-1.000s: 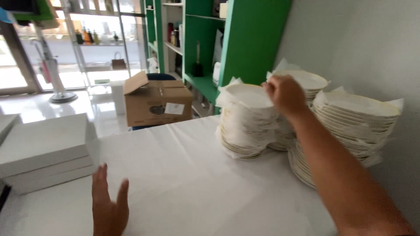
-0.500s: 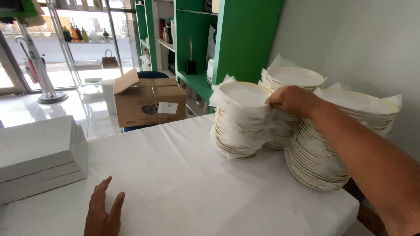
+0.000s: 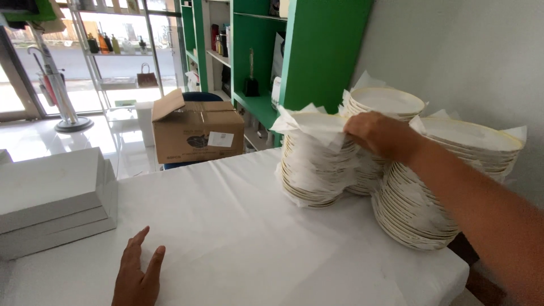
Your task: Packing ceramic plates into white boxes with protective paper interleaving.
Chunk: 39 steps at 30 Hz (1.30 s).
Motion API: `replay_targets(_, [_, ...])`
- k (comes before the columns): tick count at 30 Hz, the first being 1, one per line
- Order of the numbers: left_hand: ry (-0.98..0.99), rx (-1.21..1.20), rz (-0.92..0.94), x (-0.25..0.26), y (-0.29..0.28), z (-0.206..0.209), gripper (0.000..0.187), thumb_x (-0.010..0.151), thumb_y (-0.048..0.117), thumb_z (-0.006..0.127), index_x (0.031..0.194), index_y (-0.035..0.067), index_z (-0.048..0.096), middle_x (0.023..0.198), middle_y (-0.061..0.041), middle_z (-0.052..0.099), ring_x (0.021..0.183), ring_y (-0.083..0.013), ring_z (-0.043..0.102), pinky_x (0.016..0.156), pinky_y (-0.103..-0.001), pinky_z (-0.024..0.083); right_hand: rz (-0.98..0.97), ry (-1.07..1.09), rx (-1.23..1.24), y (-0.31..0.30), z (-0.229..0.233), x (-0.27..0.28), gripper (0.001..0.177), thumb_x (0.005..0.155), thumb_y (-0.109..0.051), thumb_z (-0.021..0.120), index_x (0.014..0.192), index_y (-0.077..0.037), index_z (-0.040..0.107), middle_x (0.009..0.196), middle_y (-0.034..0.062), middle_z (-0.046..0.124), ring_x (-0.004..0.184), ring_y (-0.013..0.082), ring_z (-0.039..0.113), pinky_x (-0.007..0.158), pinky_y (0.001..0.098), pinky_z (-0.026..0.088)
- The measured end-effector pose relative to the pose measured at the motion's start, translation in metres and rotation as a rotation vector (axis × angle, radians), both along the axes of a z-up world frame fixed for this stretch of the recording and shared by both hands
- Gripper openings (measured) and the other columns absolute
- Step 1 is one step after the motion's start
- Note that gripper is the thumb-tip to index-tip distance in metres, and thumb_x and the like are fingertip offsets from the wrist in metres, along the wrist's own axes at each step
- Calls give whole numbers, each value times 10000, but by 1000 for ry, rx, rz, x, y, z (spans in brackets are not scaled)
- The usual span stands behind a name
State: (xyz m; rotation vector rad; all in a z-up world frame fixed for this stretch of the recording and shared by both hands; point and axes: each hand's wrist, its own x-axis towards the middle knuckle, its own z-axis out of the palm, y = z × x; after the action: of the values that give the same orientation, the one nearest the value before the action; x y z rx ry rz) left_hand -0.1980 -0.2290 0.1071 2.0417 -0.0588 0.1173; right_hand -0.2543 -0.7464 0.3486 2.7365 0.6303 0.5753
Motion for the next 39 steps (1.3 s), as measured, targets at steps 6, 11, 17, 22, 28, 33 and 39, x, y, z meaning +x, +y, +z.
replay_targets(6, [-10,39,-14,4,3,-9,616,941,472,463,1521,268,463,1666,-33,353,1614,-199,197,1236,-483,253,-40,-97,198,1,-22,-9,477,926,-321,705,1326,-74,623,1317,175,644,1257,368,564,1061,506,433])
replay_targets(11, [-13,32,-12,7,4,-13,613,933,475,472,1514,280,473,1664,-30,359,1609,-192,212,1234,-477,261,38,-167,320,16,-21,-8,281,866,-227,801,1039,-116,610,999,79,608,922,238,569,832,375,457])
replay_targets(17, [-34,23,-31,11,5,-20,617,924,490,475,1499,268,492,1656,-37,370,1605,-205,222,1234,-479,259,-166,31,529,32,-13,-6,233,855,-240,778,979,-120,621,948,65,671,865,205,609,788,356,509])
replay_targets(22, [-23,32,-25,12,5,-21,566,935,478,494,1460,271,545,1648,-34,392,1600,-196,248,1224,-466,294,-142,62,575,30,-18,-1,489,881,-434,729,1224,-118,583,886,22,569,790,157,537,733,325,491])
replay_targets(28, [-60,-41,-59,10,6,-19,555,944,455,476,1450,243,560,1643,-70,390,1612,-222,226,1239,-483,250,-85,145,606,12,-22,12,419,933,-420,638,1177,-112,780,1188,67,643,1112,229,593,943,404,479])
replay_targets(33, [3,-1,-70,9,9,-17,587,945,520,433,1472,281,534,1655,-17,375,1611,-178,218,1243,-445,268,-143,72,1068,15,-15,14,337,979,-254,647,1200,-23,756,908,117,772,704,170,638,616,288,473])
replay_targets(39, [7,-32,-70,1,7,-7,575,954,508,403,1472,290,525,1667,4,361,1625,-171,182,1253,-460,230,-112,-289,1267,8,-21,53,359,1064,-378,575,1135,-56,717,933,67,695,858,221,638,683,391,492])
